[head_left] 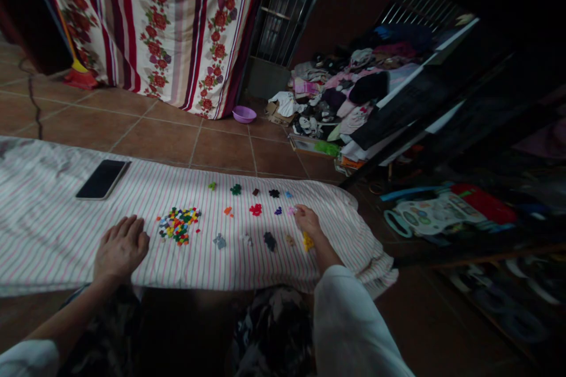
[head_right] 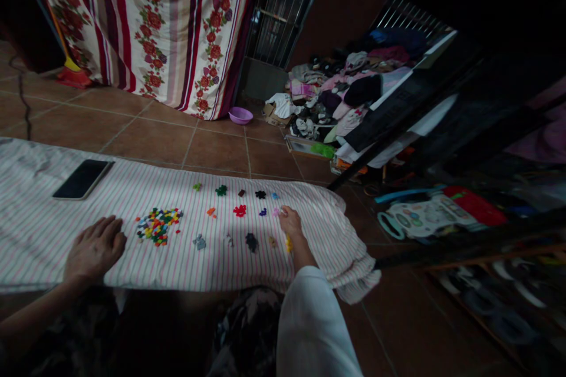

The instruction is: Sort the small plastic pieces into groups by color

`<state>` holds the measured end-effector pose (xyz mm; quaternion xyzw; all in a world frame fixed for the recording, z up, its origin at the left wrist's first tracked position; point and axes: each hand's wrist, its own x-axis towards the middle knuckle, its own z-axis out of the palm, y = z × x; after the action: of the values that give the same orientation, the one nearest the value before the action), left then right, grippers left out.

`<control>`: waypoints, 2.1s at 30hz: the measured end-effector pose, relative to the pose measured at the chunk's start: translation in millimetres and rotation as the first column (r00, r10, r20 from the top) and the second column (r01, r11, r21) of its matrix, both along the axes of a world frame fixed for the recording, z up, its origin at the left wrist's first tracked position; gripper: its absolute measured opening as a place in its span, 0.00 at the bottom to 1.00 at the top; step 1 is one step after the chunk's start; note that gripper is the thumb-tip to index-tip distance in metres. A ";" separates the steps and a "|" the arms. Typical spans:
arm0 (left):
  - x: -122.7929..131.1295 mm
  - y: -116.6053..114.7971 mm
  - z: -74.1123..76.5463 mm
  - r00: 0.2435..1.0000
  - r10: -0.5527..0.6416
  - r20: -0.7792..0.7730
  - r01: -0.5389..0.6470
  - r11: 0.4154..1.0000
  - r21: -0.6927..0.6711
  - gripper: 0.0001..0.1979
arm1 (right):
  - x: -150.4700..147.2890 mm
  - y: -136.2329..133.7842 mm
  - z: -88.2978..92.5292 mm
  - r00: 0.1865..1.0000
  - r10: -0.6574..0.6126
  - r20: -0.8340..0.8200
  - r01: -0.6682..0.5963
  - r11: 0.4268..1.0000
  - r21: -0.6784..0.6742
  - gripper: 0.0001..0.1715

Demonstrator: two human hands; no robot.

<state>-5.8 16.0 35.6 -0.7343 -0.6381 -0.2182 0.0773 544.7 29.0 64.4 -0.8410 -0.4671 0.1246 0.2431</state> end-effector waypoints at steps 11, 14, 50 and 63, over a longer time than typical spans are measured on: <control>0.2 -2.3 4.8 0.999 -0.005 0.048 0.006 1.000 -0.024 0.21 | -28.0 -59.5 12.0 0.996 -0.043 -0.081 0.059 0.979 0.196 0.20; 0.5 -3.3 5.5 0.999 -0.008 0.050 0.009 0.999 -0.036 0.20 | -51.8 -80.7 4.9 0.992 -0.039 -0.121 0.071 0.960 0.270 0.20; -1.7 1.9 -7.9 0.998 0.018 0.056 -0.020 0.999 0.026 0.20 | -336.9 -42.0 -19.3 0.863 0.496 0.097 -0.506 0.847 0.162 0.24; -0.4 3.1 -8.4 0.998 0.026 0.061 -0.027 0.999 0.019 0.20 | -327.3 -20.8 -7.9 0.822 0.528 0.212 -0.516 0.849 -0.115 0.21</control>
<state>-6.2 19.1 27.2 -0.7180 -0.6477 -0.2457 0.0679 217.3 8.3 56.5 -0.6958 -0.7013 0.0980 0.1205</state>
